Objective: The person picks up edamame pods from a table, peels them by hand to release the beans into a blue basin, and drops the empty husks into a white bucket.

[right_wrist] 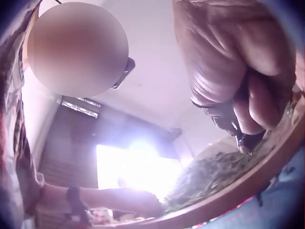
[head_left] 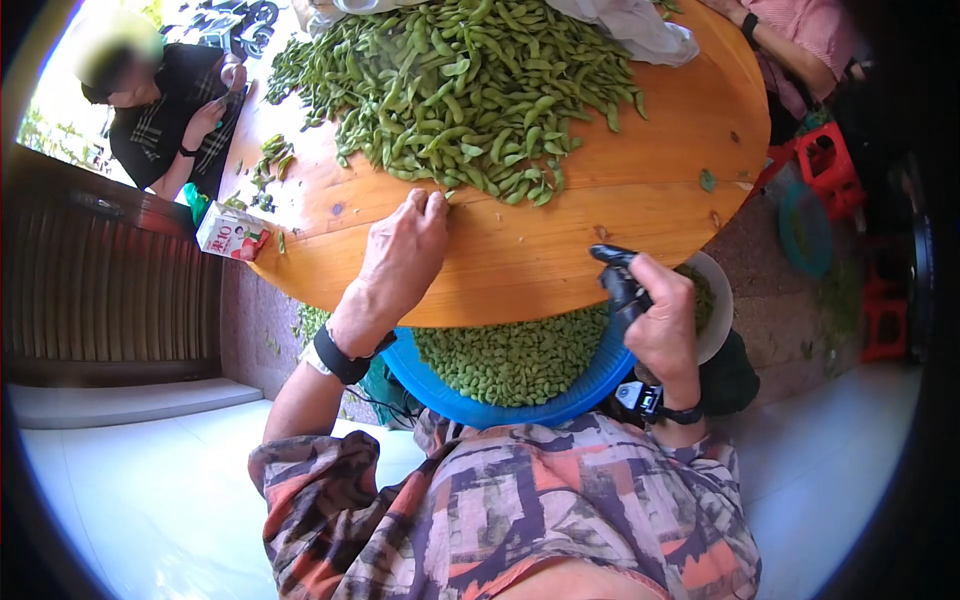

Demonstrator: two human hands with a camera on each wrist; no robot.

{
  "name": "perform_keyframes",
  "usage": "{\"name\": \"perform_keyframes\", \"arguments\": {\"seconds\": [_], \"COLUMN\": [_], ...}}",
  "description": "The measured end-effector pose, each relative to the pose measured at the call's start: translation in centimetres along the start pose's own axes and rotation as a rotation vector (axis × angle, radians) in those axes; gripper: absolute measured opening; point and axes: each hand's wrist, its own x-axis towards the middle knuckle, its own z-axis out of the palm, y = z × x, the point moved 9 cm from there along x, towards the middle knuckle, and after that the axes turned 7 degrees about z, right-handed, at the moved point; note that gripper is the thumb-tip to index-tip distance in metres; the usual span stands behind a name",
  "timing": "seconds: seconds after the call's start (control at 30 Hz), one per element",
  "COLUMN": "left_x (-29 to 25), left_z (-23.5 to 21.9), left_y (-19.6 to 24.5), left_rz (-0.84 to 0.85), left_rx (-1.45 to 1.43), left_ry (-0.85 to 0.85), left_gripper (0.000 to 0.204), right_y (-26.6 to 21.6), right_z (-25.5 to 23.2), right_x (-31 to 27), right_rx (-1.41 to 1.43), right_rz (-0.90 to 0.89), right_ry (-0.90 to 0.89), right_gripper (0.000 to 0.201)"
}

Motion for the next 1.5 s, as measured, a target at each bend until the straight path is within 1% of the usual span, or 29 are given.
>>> {"name": "perform_keyframes", "arguments": {"seconds": [0.03,0.07,0.1,0.13,0.17,0.2,0.27,0.33,0.4,0.43,0.47,0.53,0.6,0.67,0.77,0.83,0.97,1.0,1.07,1.1,1.13,1.17,1.2,1.27,1.3,1.37,1.4,1.47,1.5], "left_x": [0.3,0.0,0.0,-0.2,-0.8,-1.0,-1.5,-1.9,-2.5,-2.5,-2.5,-3.0,-3.3,-3.3,-3.4,-3.4,-3.5,-3.6,-3.8,-3.8,-3.9,-4.1,-4.1,-4.3,-4.2,-4.0,-4.1,-4.0,-3.8], "left_z": [-0.5,-0.4,-1.6,-1.9,-0.8,-0.7,1.4,2.1,3.2,3.4,3.4,3.8,4.4,4.3,4.3,4.2,4.1,4.3,4.7,4.4,4.4,4.5,4.6,4.8,4.6,2.6,3.2,1.1,0.9], "left_y": [0.5,0.4,0.1,-0.1,-0.4,0.3,2.3,4.3,5.9,6.6,7.0,7.1,7.2,7.5,7.8,7.9,8.2,8.2,8.9,9.0,9.7,10.4,10.4,10.5,10.7,8.6,8.9,8.7,9.1], "left_rz": [0.109,0.114,0.001,-0.116,-0.258,-0.255,-0.375,-0.386,-0.409,-0.413,-0.421,-0.517,-0.544,-0.481,-0.498,-0.500,-0.493,-0.493,-0.458,-0.459,-0.538,-0.619,-0.619,-0.617,-0.617,-0.506,-0.507,-0.257,-0.226], "left_rx": [0.006,0.003,-0.304,-0.611,-0.865,-0.873,-1.499,-1.540,-1.614,-1.673,-1.681,-1.702,-1.698,-1.701,-1.724,-1.735,-1.702,-1.702,-1.850,-1.850,-2.044,-2.237,-2.237,-2.258,-2.258,-1.559,-1.558,-1.157,-1.100], "left_ry": [0.094,0.094,0.117,0.135,0.099,0.093,0.044,0.020,-0.011,0.010,0.008,-0.009,-0.007,-0.004,0.011,0.024,0.057,0.055,0.010,0.009,-0.027,-0.065,-0.065,-0.099,-0.095,0.107,0.108,0.365,0.326], "left_gripper": [0.021,0.021,0.021,0.021,0.018,0.018,0.016,0.012,0.008,0.008,0.008,0.007,0.006,0.006,0.007,0.007,0.006,0.006,0.006,0.006,0.006,0.007,0.007,0.009,0.009,0.010,0.010,0.011,0.011], "right_y": [-0.4,-0.8,-0.9,-0.7,-0.5,-0.6,0.2,0.1,-1.3,-1.8,-1.8,-2.3,-2.3,-2.1,-1.8,-1.8,-1.4,-1.3,-1.6,-0.4,0.9,1.5,1.6,2.1,1.5,-1.1,-1.1,-2.8,-2.8], "right_z": [0.6,1.2,1.5,2.2,2.9,3.2,4.6,5.1,5.2,5.1,5.1,4.7,4.5,4.5,4.6,4.5,4.5,4.4,3.9,4.5,5.6,6.3,6.2,6.4,6.3,3.4,3.7,2.3,2.5], "right_x": [0.0,0.1,0.2,0.4,0.5,0.6,0.9,0.9,0.9,0.8,0.7,0.4,0.1,-0.2,-0.4,-0.5,-0.6,-0.5,-0.5,-0.3,-0.8,-1.5,-1.6,-1.9,-2.0,-1.1,-1.1,-1.4,-1.6], "right_rx": [0.026,0.051,0.048,0.115,0.181,0.176,0.298,0.321,0.391,0.332,0.327,0.227,0.191,0.159,0.096,0.168,0.171,0.190,0.211,0.464,0.712,0.957,0.957,0.965,0.964,0.372,0.373,0.205,0.205], "right_rz": [-0.038,-0.074,-0.069,-0.020,0.031,0.039,0.192,0.248,0.018,-0.108,-0.100,-0.144,-0.154,-0.164,-0.185,-0.202,-0.204,-0.232,-0.259,-0.010,0.245,0.287,0.286,0.372,0.371,0.043,0.042,-0.231,-0.230], "right_ry": [-0.020,-0.040,-0.036,-0.101,-0.165,-0.163,-0.245,-0.268,-0.225,-0.183,-0.189,-0.174,-0.201,-0.226,-0.239,-0.247,-0.232,-0.204,-0.175,-0.320,-0.460,-0.555,-0.556,-0.577,-0.579,-0.285,-0.285,-0.062,-0.059], "right_gripper": [0.023,0.025,0.025,0.028,0.030,0.030,0.034,0.037,0.039,0.040,0.040,0.035,0.038,0.040,0.043,0.036,0.035,0.033,0.031,0.030,0.029,0.029,0.029,0.028,0.028,0.031,0.031,0.036,0.036]}}
